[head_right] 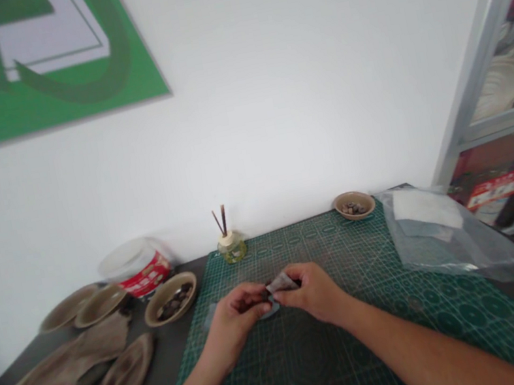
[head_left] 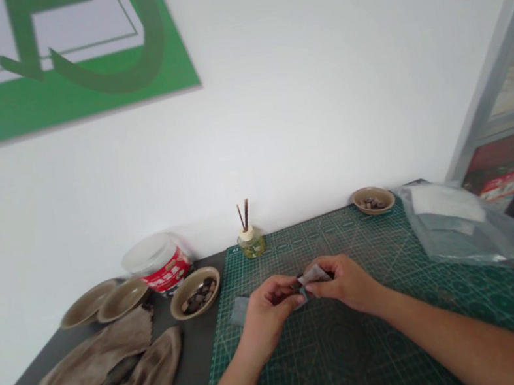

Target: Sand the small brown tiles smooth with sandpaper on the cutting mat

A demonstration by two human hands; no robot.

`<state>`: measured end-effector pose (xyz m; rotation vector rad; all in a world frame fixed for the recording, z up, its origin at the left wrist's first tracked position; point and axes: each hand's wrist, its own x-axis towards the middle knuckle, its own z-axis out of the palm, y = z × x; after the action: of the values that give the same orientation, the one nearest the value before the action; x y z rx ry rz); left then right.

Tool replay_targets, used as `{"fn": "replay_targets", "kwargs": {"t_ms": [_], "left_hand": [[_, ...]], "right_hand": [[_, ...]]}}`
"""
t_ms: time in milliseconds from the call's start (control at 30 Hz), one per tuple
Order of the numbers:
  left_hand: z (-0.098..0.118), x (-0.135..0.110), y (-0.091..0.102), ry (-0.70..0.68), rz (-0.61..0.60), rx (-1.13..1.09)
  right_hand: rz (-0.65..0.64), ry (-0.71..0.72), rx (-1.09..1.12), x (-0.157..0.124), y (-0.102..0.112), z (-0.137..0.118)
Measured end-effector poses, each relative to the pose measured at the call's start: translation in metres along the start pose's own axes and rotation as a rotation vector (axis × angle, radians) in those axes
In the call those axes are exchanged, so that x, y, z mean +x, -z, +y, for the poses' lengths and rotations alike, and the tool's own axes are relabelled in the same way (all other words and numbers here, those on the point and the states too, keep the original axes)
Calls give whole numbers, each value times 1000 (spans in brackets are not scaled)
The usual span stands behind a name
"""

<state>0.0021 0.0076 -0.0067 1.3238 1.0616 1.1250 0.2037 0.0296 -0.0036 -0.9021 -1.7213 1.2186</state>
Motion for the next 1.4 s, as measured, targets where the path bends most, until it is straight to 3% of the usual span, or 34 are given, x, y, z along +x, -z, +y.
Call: {"fn": "replay_targets", "kwargs": {"t_ms": [233, 567, 867, 1100, 1400], "left_hand": [[2, 0, 1, 5, -50, 81], [1, 1, -1, -8, -6, 37], [6, -2, -2, 17, -19, 33], [3, -1, 1, -2, -41, 45], [2, -2, 2, 3, -51, 35]], "right_hand": [[25, 180, -192, -3, -6, -5], [80, 216, -414, -8, -10, -6], [32, 241, -360, -10, -9, -8], [-10, 138, -366, -14, -9, -10], [2, 198, -311, -14, -7, -16]]}}
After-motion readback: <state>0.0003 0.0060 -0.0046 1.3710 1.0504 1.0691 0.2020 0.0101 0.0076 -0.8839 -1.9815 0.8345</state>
